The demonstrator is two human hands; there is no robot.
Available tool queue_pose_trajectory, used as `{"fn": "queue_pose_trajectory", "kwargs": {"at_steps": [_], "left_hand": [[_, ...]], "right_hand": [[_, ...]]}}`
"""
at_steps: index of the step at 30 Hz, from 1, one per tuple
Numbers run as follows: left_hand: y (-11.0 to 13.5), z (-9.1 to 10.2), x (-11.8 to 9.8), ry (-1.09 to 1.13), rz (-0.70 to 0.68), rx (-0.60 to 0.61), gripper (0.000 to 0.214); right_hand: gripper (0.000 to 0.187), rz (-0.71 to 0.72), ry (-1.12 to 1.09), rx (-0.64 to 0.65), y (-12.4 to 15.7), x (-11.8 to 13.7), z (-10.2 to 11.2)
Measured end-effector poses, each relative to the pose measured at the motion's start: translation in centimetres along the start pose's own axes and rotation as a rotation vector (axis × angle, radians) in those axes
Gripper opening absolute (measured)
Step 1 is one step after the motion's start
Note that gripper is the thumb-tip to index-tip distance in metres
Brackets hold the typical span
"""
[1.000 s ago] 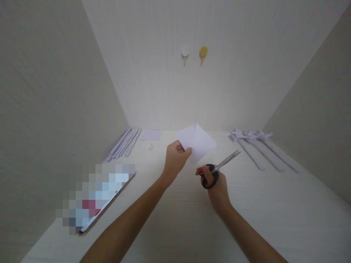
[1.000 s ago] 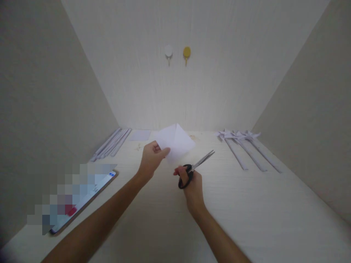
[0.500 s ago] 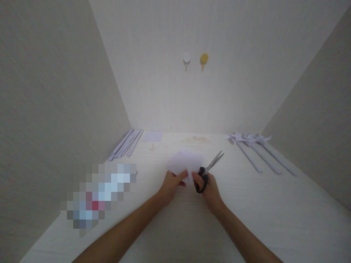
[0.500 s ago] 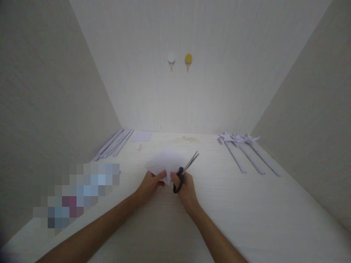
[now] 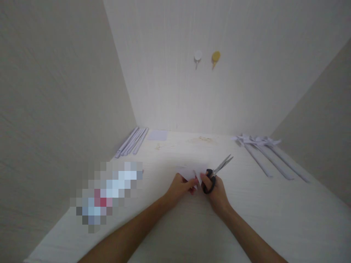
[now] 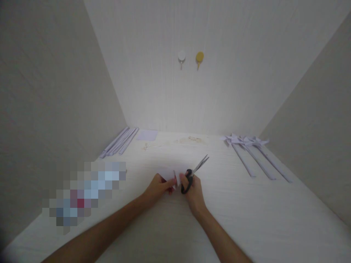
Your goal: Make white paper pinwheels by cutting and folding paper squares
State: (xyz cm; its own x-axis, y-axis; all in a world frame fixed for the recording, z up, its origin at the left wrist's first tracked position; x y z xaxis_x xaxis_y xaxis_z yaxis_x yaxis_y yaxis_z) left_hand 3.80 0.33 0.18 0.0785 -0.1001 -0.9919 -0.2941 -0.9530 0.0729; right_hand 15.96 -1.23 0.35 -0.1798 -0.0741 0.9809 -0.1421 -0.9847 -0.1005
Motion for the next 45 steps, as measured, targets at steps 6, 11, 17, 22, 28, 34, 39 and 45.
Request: {"fn": "queue_pose_trajectory", "kwargs": {"at_steps": [6, 11, 17, 22, 28, 34, 39, 45], "left_hand": [[-0.1, 0.2, 0.1, -0.175, 0.028, -0.091, 0.033], [-0.1, 0.2, 0.4, -0.181, 0.032, -0.129, 0.038], [0.2, -0.1, -0.1, -0.118, 0.048, -0.114, 0.034], [0.5, -0.1, -0.7, -0.169, 0.030, -0.064, 0.033], [0.5, -0.1, -0.4, -0.213, -0.017, -0.048, 0.031], [0.1, -0.3, 0.1, -0.114, -0.007, -0.045, 0.032], [0.0, -0.2, -0.4, -0.114, -0.014, -0.155, 0.033], [-0.1, 0.1, -0.3, -0.040, -0.013, -0.277, 0.033]], "right_hand": [[0.029, -0.013, -0.020, -0.006, 0.1, 0.1, 0.0], [0.028, -0.012, -0.032, 0.021, 0.1, 0.1, -0.1], [0.027, -0.027, -0.092, 0.015, 0.2, 0.0, -0.1], [0.028, -0.051, -0.105, -0.027, 0.1, 0.3, 0.0], [0.028, -0.049, -0.062, -0.028, 0.2, 0.6, -0.1], [0.027, -0.030, -0.059, -0.019, 0.2, 0.4, -0.1], [0.028, 0.026, -0.001, 0.003, 0.2, 0.2, -0.2], [0.026, 0.023, 0.038, 0.080, 0.2, 0.5, -0.3]]}}
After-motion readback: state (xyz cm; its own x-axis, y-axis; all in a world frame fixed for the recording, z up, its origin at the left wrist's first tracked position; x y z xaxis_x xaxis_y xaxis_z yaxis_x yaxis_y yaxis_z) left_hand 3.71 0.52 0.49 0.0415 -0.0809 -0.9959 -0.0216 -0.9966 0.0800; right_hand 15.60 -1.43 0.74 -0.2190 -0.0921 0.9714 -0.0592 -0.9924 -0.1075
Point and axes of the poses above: each hand's wrist, its own y-axis away from the middle knuckle, its own z-axis out of the back of the hand, x = y × z, the point moved 1 cm from there along -y, towards the middle knuckle, and after that the axes turned 1 degree about -x, right-handed, at the moved point
